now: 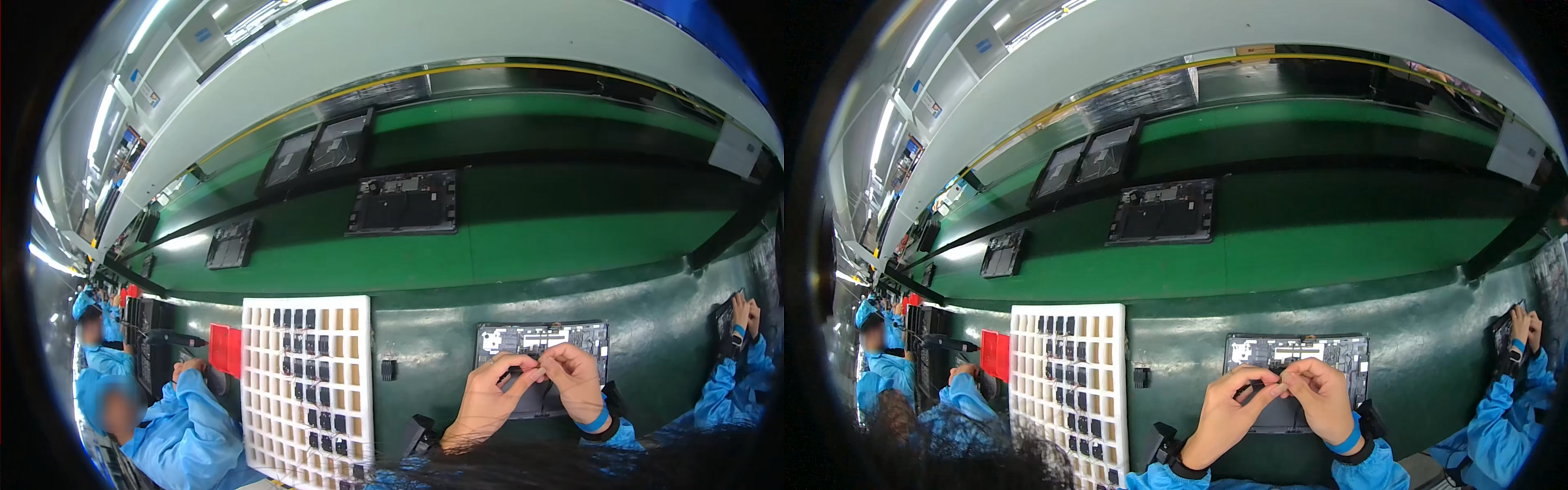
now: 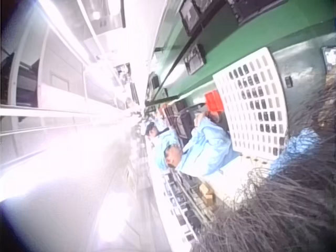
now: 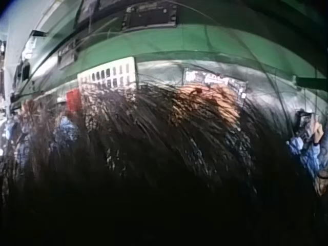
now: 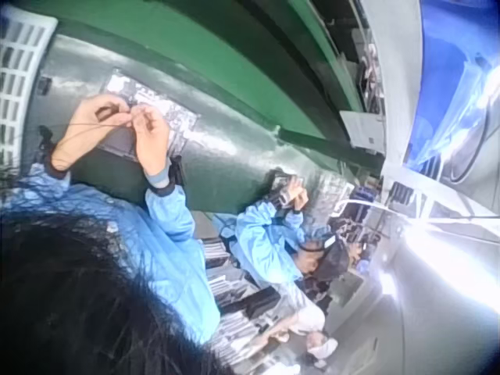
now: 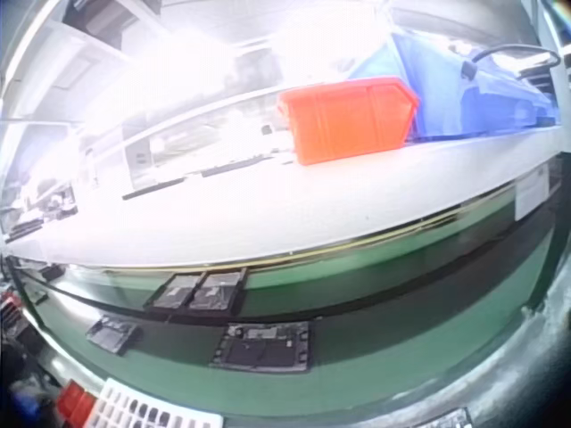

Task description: Assembling the internal components and battery of a tablet device on a production line.

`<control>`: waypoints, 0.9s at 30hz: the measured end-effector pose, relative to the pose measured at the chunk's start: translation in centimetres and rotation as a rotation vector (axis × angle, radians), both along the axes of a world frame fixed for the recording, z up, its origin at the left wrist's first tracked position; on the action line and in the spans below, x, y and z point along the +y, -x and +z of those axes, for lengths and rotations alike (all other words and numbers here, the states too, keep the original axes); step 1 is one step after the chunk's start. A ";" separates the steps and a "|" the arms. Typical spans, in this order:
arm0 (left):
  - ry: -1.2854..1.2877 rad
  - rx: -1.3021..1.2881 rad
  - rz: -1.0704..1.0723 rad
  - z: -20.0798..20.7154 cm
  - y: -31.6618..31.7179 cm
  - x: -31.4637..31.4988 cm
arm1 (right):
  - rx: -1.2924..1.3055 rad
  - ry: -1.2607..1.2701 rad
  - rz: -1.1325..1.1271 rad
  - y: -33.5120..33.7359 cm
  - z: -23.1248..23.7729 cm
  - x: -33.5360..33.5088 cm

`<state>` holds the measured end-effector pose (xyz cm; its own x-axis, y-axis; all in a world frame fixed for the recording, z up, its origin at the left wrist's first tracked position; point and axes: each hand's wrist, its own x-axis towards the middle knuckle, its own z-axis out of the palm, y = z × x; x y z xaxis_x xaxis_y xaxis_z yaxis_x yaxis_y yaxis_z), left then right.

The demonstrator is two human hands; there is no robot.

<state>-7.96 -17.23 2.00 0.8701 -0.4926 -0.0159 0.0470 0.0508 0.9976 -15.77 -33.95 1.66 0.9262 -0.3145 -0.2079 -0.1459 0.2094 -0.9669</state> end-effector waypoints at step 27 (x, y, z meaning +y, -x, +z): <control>-0.087 -0.010 0.170 -2.9 -1.6 2.4 | -0.052 1.143 -0.038 -2.1 -2.8 -5.8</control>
<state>-6.34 -14.85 -0.89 0.9409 -0.3360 -0.0435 0.0356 -0.0296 0.9989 -13.64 -39.74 -1.11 0.9110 -0.3232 0.2561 -0.1127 -0.7925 -0.5994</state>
